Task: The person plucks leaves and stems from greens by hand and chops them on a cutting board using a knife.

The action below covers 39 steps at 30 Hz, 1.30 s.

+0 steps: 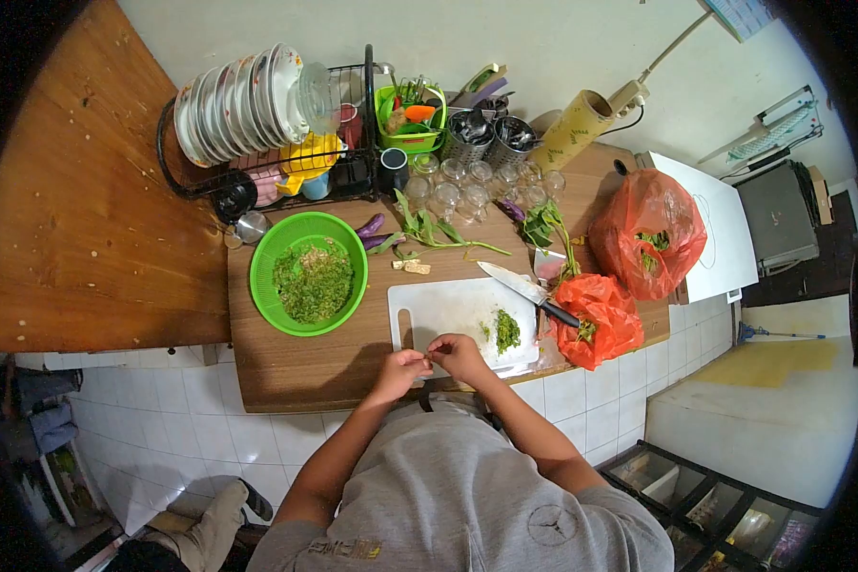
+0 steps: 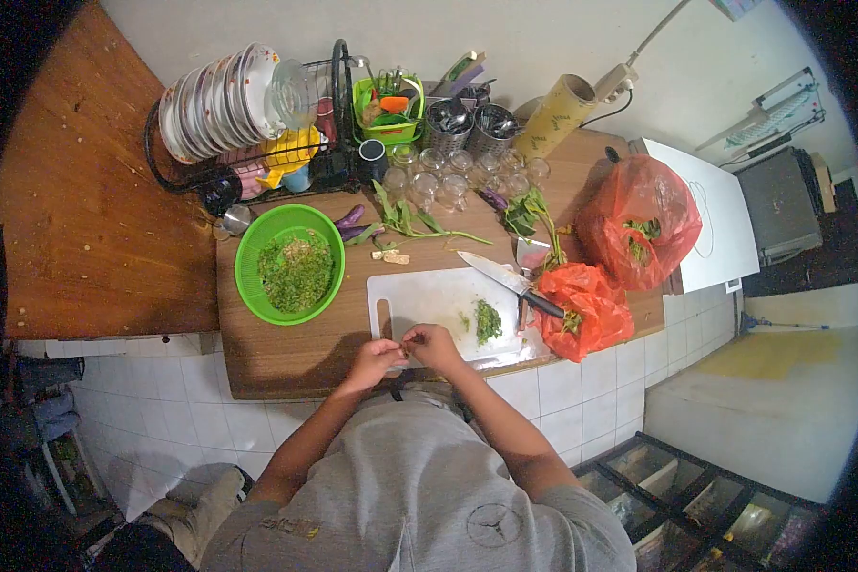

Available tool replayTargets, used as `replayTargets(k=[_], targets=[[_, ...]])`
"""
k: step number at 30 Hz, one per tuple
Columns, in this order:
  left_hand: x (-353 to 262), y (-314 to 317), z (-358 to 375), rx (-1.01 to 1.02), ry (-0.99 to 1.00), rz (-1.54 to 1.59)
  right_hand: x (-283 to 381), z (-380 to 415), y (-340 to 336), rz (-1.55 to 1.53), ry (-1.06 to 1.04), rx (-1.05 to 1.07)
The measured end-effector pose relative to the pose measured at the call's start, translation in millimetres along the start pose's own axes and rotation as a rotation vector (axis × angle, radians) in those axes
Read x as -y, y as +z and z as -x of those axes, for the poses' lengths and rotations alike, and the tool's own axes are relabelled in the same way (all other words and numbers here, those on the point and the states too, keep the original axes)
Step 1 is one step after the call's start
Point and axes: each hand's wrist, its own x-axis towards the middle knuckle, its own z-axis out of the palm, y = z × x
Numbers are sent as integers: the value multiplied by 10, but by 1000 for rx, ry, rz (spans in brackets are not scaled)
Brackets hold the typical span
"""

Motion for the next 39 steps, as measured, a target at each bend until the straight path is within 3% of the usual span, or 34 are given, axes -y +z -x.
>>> replayTargets(k=[2, 4, 7, 11, 13, 15, 17, 19, 26, 30, 35, 39], targets=[[28, -14, -23, 8, 11, -39, 88, 16, 51, 125, -53, -21], [80, -54, -63, -87, -104, 53, 82, 39, 133, 295, -299, -103], [237, -243, -144, -37, -221, 136, 101, 72, 190, 358, -396, -84], [227, -194, -92, -107, -162, 344, 169, 142, 271, 429, -364, -64], [310, -306, -133, 60, -154, 334, 214, 164, 270, 449, -359, -49], [315, -316, -113, 33, -169, 397, 310, 194, 291, 467, -357, -31], [219, -237, -60, 11, -187, 459, 454, 224, 301, 506, -151, 28], [116, -132, 0, -122, -119, 470, 340, 181, 324, 429, -182, 17], [214, -232, -56, -114, -91, 388, 297, 142, 229, 178, -216, -27], [177, -212, -64, -87, -92, 426, 222, 102, 206, 232, -199, -43], [167, -247, -63, -47, -41, 501, 289, 116, 192, 379, -436, -1], [125, -237, -38, -71, -15, 462, 289, 128, 195, 233, -356, 28]])
